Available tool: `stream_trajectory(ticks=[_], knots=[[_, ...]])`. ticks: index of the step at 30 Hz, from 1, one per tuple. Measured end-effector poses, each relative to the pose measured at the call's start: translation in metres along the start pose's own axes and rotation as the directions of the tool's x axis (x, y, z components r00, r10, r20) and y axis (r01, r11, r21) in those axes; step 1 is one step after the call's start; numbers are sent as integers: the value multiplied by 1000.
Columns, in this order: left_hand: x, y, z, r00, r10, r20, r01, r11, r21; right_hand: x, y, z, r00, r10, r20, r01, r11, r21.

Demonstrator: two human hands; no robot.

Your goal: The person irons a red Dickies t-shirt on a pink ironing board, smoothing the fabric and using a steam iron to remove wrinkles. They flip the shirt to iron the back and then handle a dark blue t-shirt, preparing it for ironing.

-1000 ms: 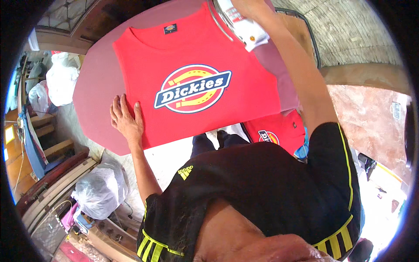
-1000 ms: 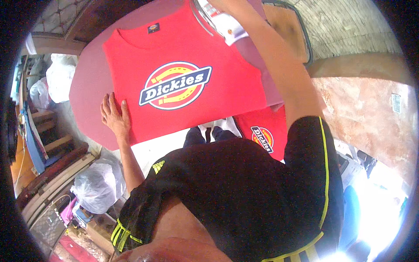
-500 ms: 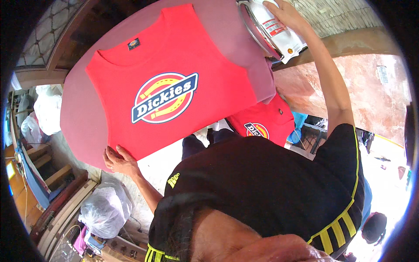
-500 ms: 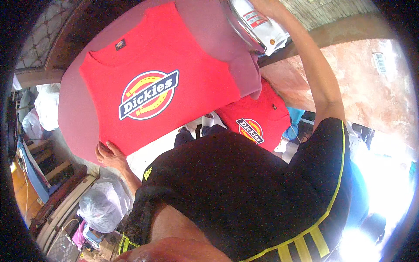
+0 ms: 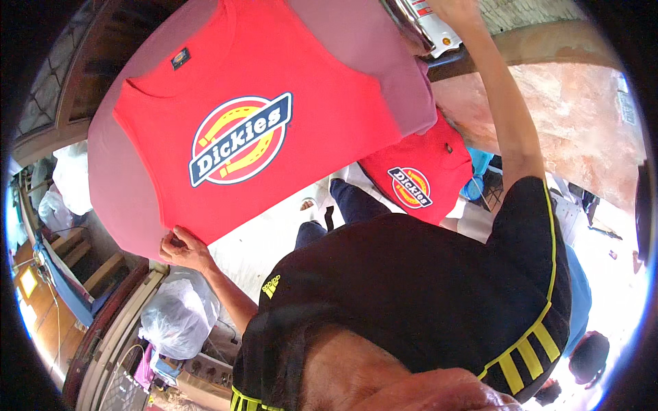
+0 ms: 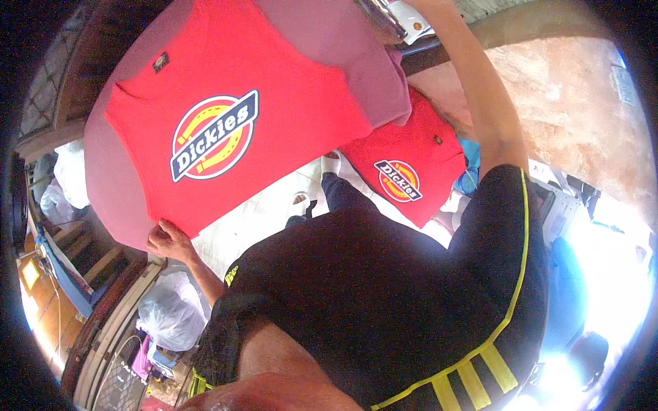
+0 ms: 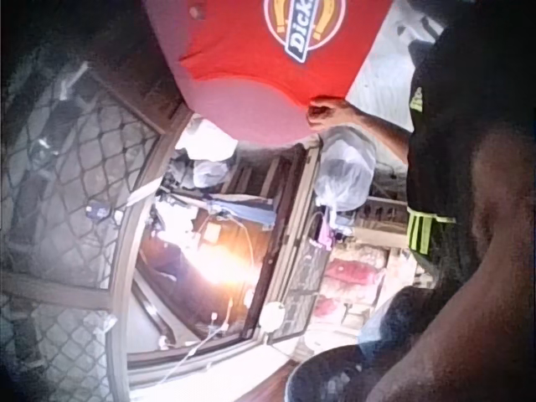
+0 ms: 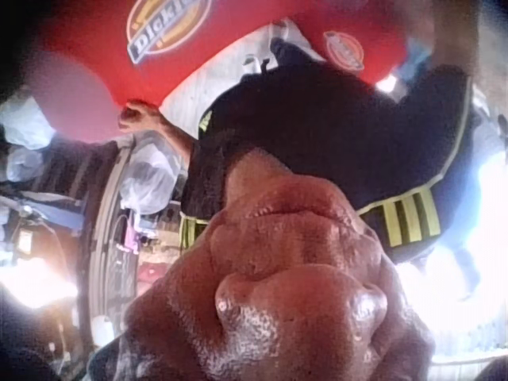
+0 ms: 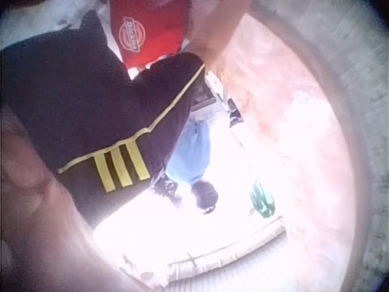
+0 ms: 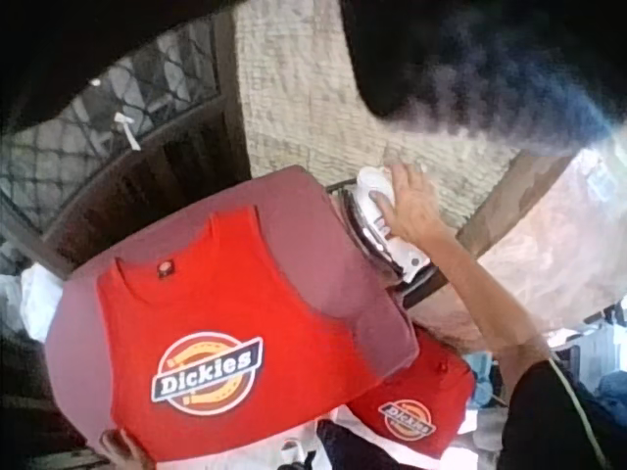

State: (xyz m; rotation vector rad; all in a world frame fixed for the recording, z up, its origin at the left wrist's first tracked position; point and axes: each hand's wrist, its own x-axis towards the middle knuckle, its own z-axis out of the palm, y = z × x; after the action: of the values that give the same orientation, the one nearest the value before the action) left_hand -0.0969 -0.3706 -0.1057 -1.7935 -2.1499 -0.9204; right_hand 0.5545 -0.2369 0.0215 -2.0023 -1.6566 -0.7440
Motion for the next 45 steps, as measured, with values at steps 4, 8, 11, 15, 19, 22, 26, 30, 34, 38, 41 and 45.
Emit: stream_trajectory(ticks=[4, 8, 11, 15, 19, 22, 26, 30, 34, 38, 41, 45], knots=[[2, 3, -6, 999, 40, 38, -38, 999, -32, -79, -50, -46, 972, -133, 195, 30, 890, 456], [-2, -3, -16, 994, 87, 64, -74, 980, -185, -172, -97, -47, 966, -51, 255, -58, 915, 399], [4, 4, -20, 989, 111, 95, -71, 935, -348, -191, -109, -41, 958, 47, 283, -155, 915, 372], [4, 4, -34, 960, -15, 279, 197, 744, -639, -197, -96, -40, 933, 147, 330, -320, 759, 567], [15, 5, -67, 956, 77, 284, 188, 582, -791, -219, -113, -108, 852, 323, 411, -522, 497, 693], [31, 1, -110, 914, 185, 360, 241, 466, -851, -253, -126, -203, 770, 456, 447, -612, 329, 720], [44, 8, -157, 812, 396, 429, 320, 313, -894, -347, -108, -313, 670, 574, 471, -660, 171, 732], [57, 54, -173, 609, 611, 505, 296, 416, -860, -416, -103, -416, 515, 719, 466, -641, -38, 767], [42, 152, -135, 385, 826, 411, -17, 451, -892, -471, -74, -451, 510, 730, 455, -732, 92, 675], [-3, 255, -58, 159, 929, 335, -285, 368, -885, -500, -27, -439, 418, 763, 494, -900, 273, 340], [-34, 322, -3, 94, 910, 404, -479, 397, -783, -519, 30, -405, 377, 789, 486, -925, 342, 164], [-35, 403, 37, 205, 972, 112, -552, 209, -807, -536, 125, -382, 508, 804, 308, -861, 471, 193]])
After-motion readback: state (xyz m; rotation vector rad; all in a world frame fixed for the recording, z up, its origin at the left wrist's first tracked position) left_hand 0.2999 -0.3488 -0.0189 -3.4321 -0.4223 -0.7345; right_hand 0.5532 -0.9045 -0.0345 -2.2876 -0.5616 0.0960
